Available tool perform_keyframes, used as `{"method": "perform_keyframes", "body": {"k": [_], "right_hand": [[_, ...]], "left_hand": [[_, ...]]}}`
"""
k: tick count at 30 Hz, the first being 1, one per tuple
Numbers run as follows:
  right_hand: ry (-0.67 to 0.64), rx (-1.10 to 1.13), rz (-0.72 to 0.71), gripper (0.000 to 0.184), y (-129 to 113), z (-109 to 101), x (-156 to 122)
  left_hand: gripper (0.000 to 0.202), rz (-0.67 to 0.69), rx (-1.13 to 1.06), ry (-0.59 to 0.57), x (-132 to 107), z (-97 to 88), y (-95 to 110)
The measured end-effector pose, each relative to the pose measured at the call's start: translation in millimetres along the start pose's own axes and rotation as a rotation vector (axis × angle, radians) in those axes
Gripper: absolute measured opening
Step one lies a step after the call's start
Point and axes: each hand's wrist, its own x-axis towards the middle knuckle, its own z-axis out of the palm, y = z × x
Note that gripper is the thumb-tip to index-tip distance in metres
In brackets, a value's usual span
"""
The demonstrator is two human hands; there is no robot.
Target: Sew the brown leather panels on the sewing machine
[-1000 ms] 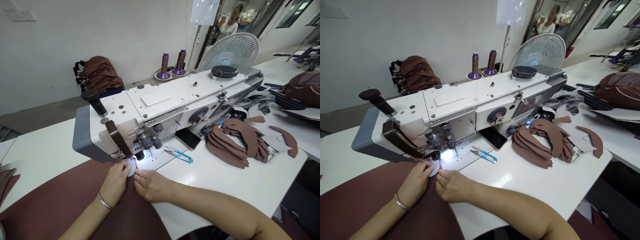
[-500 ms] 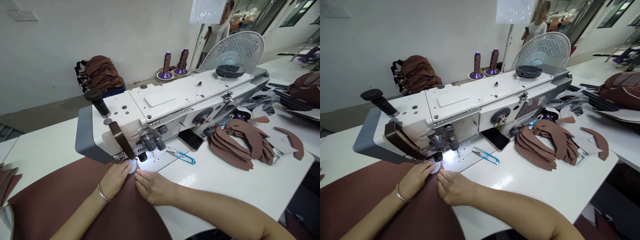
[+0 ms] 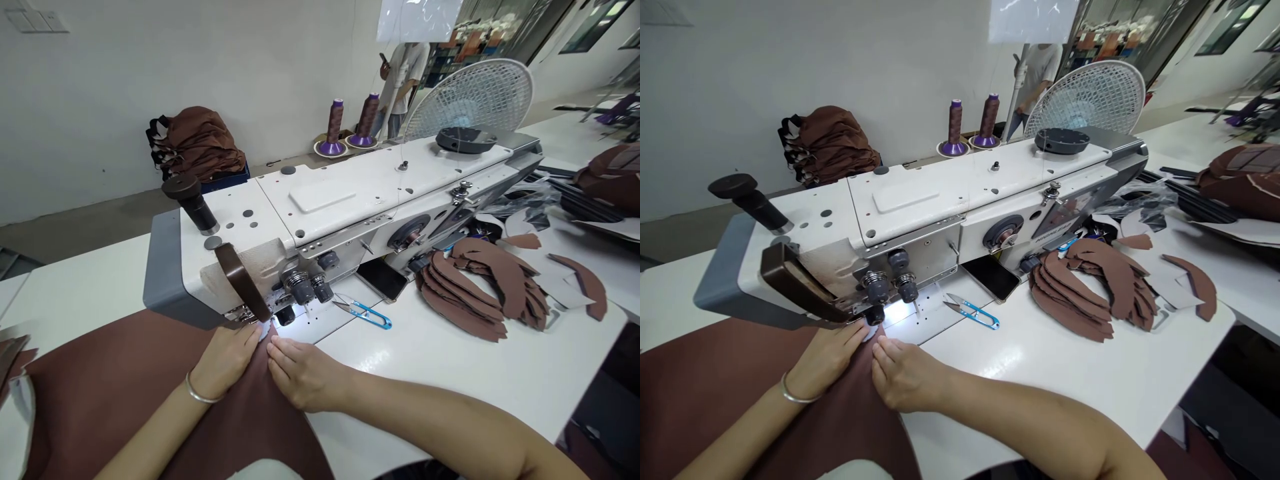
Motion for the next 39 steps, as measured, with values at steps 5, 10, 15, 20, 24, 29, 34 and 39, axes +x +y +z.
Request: {"method": "perform_keyframes", "body": {"k": [5, 10, 15, 20, 24, 29, 34, 39], "right_hand": [[0.012, -0.01, 0.014, 0.026, -0.1, 1.1, 1.5], [0.011, -0.024, 0.036, 0.028, -0.8, 4.8, 3.6], [0.002, -0.022, 0.057, 0.03, -0.5, 7.7, 5.8], [0.029, -0.019, 0.031, 0.028, -6.8, -4.0, 0.4], [0.013, -0.05, 0.0, 0.026, -14.8, -13.6, -4.7], [0.009, -0.063, -0.013, 0.025, -16.4, -11.5, -2.6], [0.031, -0.052, 0.019, 0.024, -12.2, -7.2, 3.3], [0.065, -0.033, 0.022, 0.025, -17.2, -10.7, 5.4]], "left_hand": [[0.041, -0.06, -0.063, -0.072, 5.1, 0.6, 7.4], [0.026, -0.178, -0.024, -0.226, 9.3, 5.4, 23.4], [0.019, -0.288, 0.049, -0.275, 13.5, 9.6, 36.3], [0.022, -0.335, 0.087, -0.232, 7.2, 7.2, 33.5], [0.028, -0.271, 0.103, -0.141, -3.5, 3.7, 21.6], [0.035, -0.072, 0.005, -0.064, -6.0, 8.5, 13.6], [0.03, -0.09, 0.021, -0.112, -0.4, 10.8, 18.8], [0.025, -0.12, 0.094, -0.13, 3.2, 11.3, 21.0]]}}
